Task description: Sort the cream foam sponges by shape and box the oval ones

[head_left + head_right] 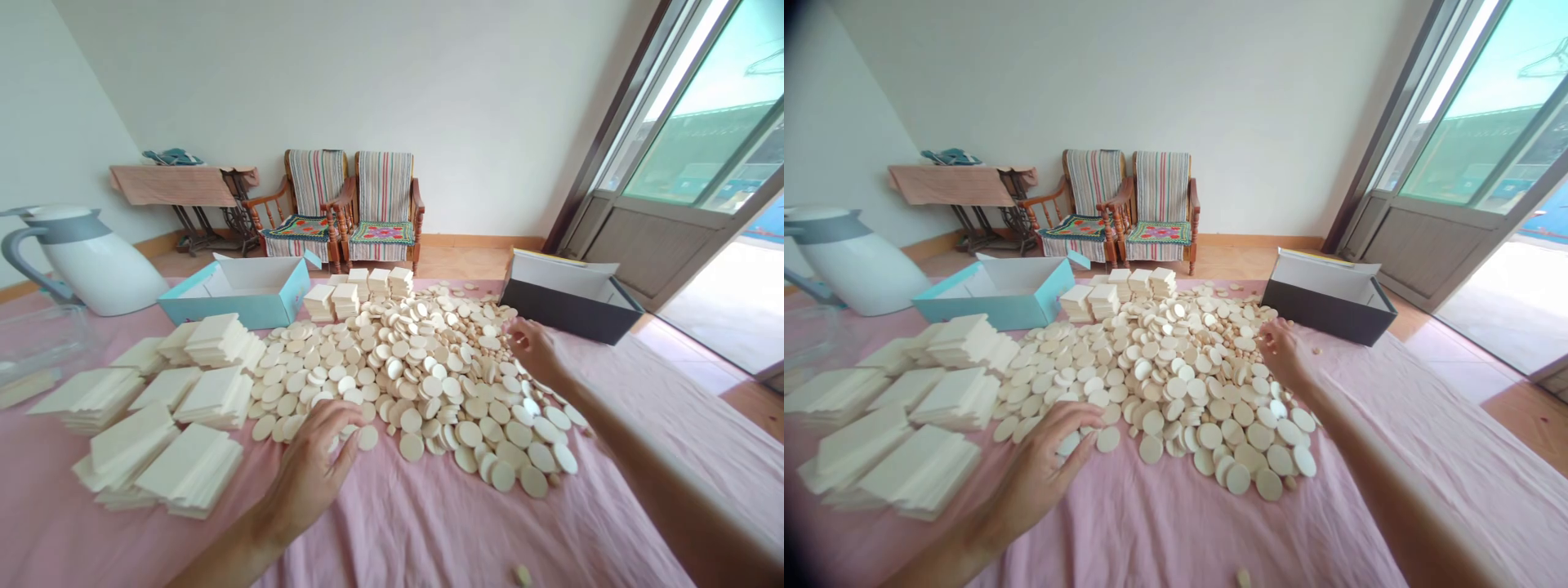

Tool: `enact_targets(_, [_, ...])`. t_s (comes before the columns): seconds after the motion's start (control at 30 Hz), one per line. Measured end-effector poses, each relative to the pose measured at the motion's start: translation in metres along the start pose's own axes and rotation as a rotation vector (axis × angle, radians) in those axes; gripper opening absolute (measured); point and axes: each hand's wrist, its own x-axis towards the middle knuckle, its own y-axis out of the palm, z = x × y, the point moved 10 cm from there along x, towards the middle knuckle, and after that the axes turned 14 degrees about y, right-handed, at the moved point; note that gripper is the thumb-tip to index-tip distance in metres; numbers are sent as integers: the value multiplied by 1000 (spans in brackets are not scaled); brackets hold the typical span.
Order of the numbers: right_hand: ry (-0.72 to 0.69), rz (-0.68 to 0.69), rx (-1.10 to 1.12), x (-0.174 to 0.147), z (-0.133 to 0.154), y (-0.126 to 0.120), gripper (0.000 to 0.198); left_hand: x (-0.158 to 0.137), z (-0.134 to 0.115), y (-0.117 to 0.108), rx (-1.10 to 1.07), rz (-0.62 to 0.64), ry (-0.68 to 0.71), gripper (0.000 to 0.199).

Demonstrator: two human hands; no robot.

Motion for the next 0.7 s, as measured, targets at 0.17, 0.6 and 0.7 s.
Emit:
enact_targets(0.17, [-457, 229, 134, -57, 148, 15, 37, -12, 6, -15, 123, -48, 72, 14])
enact_targets(0.6, [-558, 293, -172, -45, 197, 55, 17, -16, 6, -18, 136, -80, 148, 15])
enact_targets(0.7, [-470, 212, -69, -36, 194, 40, 23, -16, 3, -18, 140, -75, 159, 14])
